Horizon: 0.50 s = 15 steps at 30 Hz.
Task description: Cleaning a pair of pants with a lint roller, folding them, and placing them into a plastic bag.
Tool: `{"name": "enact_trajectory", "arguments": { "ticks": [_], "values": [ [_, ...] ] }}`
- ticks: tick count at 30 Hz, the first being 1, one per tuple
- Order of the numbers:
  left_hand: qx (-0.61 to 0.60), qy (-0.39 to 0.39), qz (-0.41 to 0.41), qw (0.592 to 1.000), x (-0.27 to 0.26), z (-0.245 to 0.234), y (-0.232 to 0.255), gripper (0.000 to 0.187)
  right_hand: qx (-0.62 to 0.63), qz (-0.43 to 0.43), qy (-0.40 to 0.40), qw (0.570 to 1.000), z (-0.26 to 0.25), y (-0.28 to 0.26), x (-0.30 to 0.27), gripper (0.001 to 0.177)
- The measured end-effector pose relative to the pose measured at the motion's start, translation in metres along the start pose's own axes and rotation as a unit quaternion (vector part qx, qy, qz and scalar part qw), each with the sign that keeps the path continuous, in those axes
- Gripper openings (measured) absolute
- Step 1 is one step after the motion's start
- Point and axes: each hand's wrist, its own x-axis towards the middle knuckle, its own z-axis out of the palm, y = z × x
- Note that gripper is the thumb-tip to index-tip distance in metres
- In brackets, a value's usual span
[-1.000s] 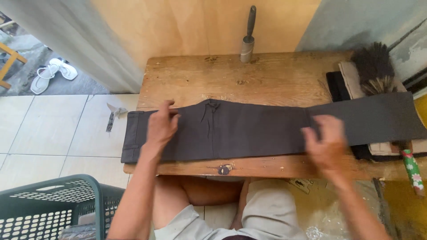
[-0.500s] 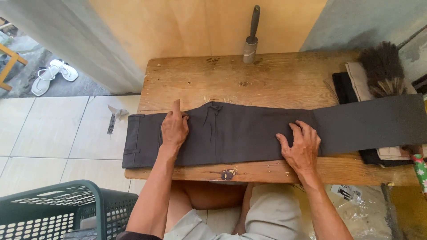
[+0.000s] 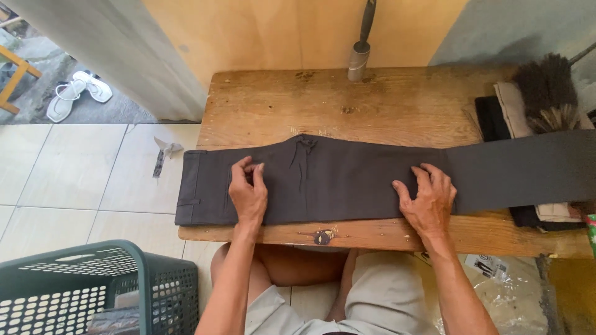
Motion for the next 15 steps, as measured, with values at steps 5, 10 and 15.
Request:
{"name": "enact_trajectory", "arguments": {
  "ticks": [5, 10, 15],
  "values": [
    [0.092, -0.025, 0.11, 0.989, 0.034, 0.033, -0.026, 0.053, 0.019, 0.004, -0.004, 1.0, -0.003, -0.002, -0.001, 0.051],
    [0.048, -0.022, 0.054, 0.997, 0.039, 0.05, -0.024, 0.052, 0.014, 0.004, 0.002, 1.0, -0.003, -0.004, 0.003, 0.051],
    [-0.019, 0.069, -0.091, 0.993, 0.047, 0.044, -0.035, 0.039, 0.006, -0.003, 0.012, 1.0, -0.002, -0.003, 0.002, 0.051]
  ]
}}
